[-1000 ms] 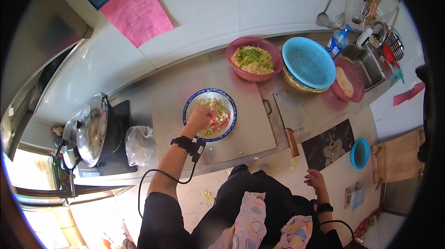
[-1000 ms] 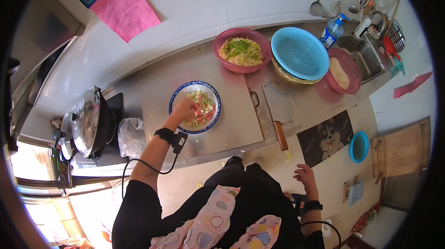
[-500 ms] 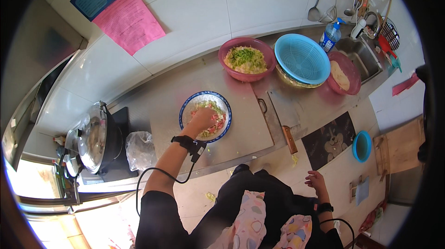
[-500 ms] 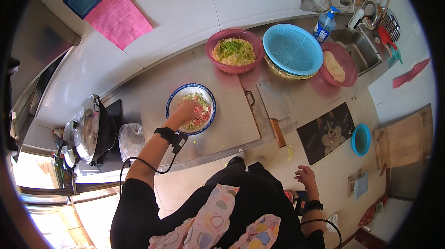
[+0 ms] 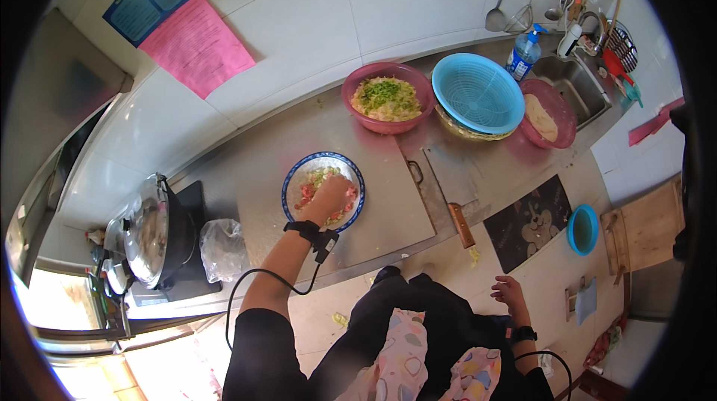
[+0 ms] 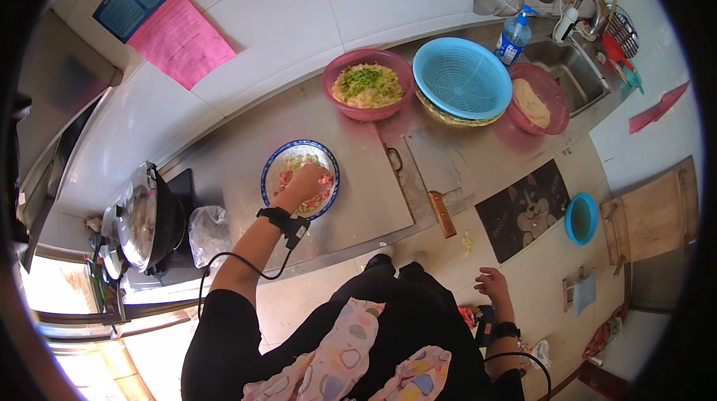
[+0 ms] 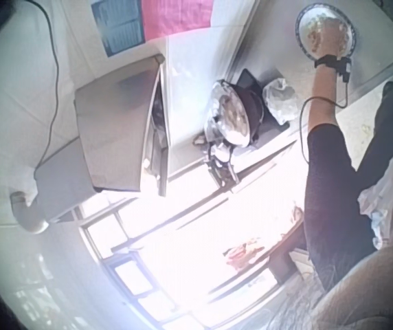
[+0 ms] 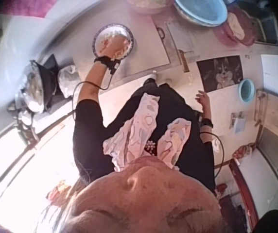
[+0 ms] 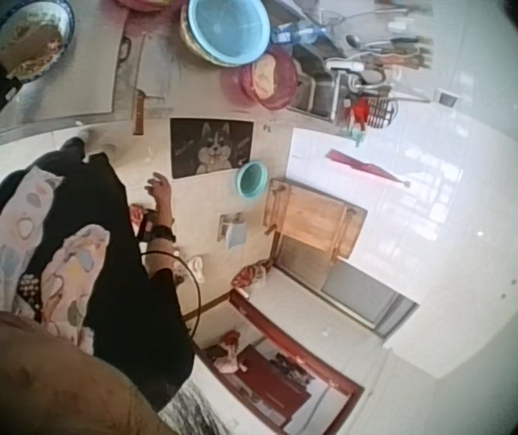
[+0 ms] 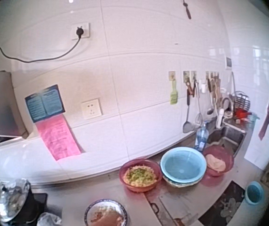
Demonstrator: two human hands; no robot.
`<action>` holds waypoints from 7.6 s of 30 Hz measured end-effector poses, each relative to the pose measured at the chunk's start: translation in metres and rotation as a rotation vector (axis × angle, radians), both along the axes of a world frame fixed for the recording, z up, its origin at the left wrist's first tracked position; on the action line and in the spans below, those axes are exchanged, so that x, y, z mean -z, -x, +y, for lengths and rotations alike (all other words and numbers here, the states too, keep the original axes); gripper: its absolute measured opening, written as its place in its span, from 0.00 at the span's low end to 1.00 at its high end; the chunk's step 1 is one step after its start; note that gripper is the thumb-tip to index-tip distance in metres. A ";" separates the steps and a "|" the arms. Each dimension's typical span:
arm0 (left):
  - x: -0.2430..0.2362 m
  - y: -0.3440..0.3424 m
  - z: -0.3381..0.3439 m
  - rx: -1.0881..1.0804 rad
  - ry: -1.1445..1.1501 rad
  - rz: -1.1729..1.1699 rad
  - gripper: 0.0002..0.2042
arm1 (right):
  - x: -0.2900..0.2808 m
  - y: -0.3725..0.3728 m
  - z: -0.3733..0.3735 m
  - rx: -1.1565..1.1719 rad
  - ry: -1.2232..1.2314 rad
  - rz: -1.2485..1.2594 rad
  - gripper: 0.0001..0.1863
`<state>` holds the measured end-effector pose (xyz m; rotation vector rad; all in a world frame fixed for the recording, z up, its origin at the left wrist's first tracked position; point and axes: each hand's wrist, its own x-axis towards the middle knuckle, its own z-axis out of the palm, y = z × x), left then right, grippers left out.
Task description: The person washes green onions, chops them on a cutting board, and adds them to a bowl of shredded vegetables. They then mix the contents by hand, retrieve ground meat from a microwave, and combine it with the vegetable mixture.
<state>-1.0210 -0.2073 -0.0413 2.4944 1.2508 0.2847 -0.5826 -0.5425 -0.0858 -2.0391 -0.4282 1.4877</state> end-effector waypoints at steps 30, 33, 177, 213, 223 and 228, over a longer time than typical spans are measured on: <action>-0.011 0.023 -0.022 -0.430 0.128 0.331 0.14 | -0.002 -0.005 0.023 -0.046 0.041 -0.016 0.16; -0.004 0.033 -0.016 -0.438 0.136 0.305 0.13 | 0.000 -0.005 0.023 -0.044 0.055 -0.016 0.16; -0.026 0.046 0.008 -0.314 0.322 -0.041 0.09 | 0.040 -0.017 -0.027 0.098 0.122 0.018 0.16; -0.051 0.056 0.005 -0.309 0.116 -0.280 0.11 | 0.079 -0.009 -0.104 0.068 0.184 -0.129 0.12; -0.078 -0.077 0.027 0.061 -0.036 -0.311 0.10 | 0.068 0.027 -0.199 0.539 0.307 0.039 0.14; -0.086 -0.205 -0.016 0.333 0.152 -0.352 0.09 | 0.097 0.024 -0.266 0.771 0.275 0.115 0.14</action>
